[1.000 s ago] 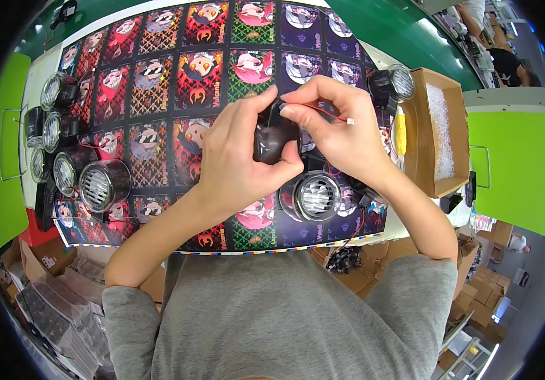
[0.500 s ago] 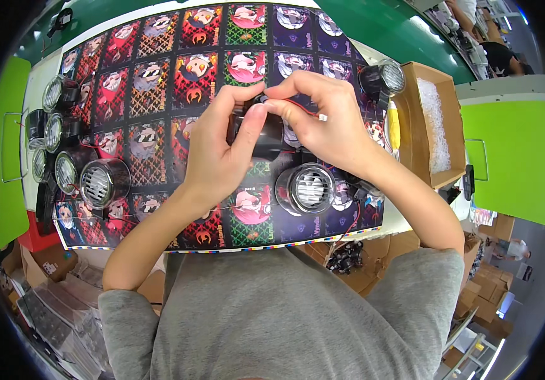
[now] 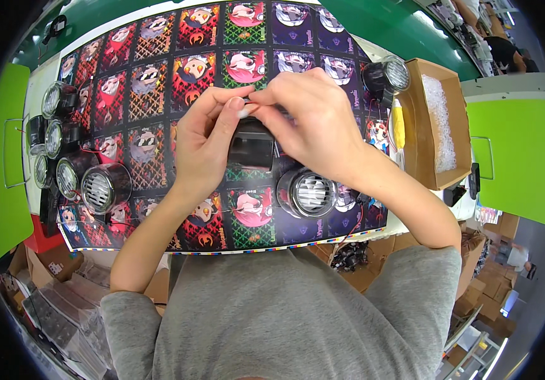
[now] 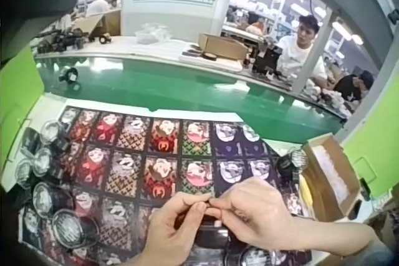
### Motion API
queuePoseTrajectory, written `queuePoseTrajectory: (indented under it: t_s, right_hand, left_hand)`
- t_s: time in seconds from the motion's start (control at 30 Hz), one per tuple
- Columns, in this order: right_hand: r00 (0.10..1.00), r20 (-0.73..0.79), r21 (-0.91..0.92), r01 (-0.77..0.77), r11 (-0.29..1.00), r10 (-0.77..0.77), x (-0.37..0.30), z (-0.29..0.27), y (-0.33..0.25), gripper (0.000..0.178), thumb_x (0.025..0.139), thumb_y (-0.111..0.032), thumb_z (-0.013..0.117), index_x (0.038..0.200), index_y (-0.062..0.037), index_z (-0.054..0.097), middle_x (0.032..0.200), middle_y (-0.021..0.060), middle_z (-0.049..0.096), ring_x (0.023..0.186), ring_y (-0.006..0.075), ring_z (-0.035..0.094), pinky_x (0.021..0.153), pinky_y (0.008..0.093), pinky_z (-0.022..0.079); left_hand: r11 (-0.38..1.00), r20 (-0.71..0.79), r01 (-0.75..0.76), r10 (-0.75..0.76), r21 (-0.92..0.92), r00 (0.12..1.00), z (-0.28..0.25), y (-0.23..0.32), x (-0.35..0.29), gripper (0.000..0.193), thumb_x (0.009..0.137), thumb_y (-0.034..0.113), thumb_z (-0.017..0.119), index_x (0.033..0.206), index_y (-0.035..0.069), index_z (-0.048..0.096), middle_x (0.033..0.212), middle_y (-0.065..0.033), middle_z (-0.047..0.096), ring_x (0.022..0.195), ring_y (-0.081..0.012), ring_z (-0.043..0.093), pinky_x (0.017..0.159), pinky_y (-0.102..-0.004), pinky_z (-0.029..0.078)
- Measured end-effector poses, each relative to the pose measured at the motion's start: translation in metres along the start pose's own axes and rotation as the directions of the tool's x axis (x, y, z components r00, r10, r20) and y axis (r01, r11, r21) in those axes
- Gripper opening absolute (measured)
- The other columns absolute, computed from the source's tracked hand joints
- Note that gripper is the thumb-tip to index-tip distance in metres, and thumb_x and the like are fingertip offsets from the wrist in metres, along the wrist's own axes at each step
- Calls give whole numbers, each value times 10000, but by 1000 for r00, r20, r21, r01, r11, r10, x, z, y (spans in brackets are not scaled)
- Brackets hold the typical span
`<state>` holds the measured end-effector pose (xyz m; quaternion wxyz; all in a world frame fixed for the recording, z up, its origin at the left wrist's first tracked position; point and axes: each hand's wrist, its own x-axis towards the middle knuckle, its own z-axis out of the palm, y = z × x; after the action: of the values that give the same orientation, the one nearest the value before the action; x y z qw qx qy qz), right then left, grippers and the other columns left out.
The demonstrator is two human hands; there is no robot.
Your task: The person assembles small electronic LED modules by hand, connecting wires and electronic components to the LED lights.
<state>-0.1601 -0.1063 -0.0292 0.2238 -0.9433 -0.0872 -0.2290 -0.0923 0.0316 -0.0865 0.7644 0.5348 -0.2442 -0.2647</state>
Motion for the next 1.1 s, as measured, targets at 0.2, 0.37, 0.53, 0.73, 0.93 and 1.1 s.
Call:
queuePoseTrajectory:
  t_s: [0.2,0.37,0.53,0.73,0.93,1.1]
  right_hand:
    - [1000,11,-34,-28,999,28,-2,3,-7,140,688,-32,641,809,-46,574,694,38,559,667,207,557,648,318,349]
    - [993,-24,15,-116,993,117,-1,5,-14,156,652,-44,642,778,-57,550,682,26,553,650,200,547,641,320,330]
    - [992,-48,-115,-119,986,114,0,5,-19,169,650,-80,654,720,-66,500,663,22,552,599,205,534,624,334,319]
    - [985,23,-77,-170,982,172,5,2,-18,185,654,-105,675,682,-57,498,643,31,570,547,188,543,621,328,359]
    - [929,127,444,-367,817,348,-3,-16,-3,299,746,-89,662,1035,-54,592,815,12,610,728,88,564,694,243,421]
    - [956,-151,-258,-282,924,250,-19,-79,21,240,774,-73,631,1008,-24,615,982,89,604,875,171,571,803,283,435]
  left_hand:
    - [923,-78,-174,213,343,974,5,2,-2,104,890,81,510,955,18,561,752,-91,595,641,-155,577,568,-280,440]
    - [794,-51,-311,393,523,918,8,8,-4,82,845,24,535,923,17,559,765,-115,578,677,-255,567,596,-343,434]
    - [750,-42,-341,440,566,897,9,6,-5,88,830,9,546,916,16,562,768,-115,572,683,-270,551,601,-357,422]
    - [765,-51,-321,418,558,907,6,7,-7,87,833,7,545,919,13,562,766,-111,580,655,-249,556,582,-331,428]
    - [958,-152,-151,191,242,970,1,7,-2,98,864,87,579,917,10,551,796,-63,605,691,-98,556,605,-232,434]
    - [997,-105,70,-67,27,992,-16,28,8,212,822,109,647,1009,15,612,817,-18,627,708,-53,558,628,-187,443]
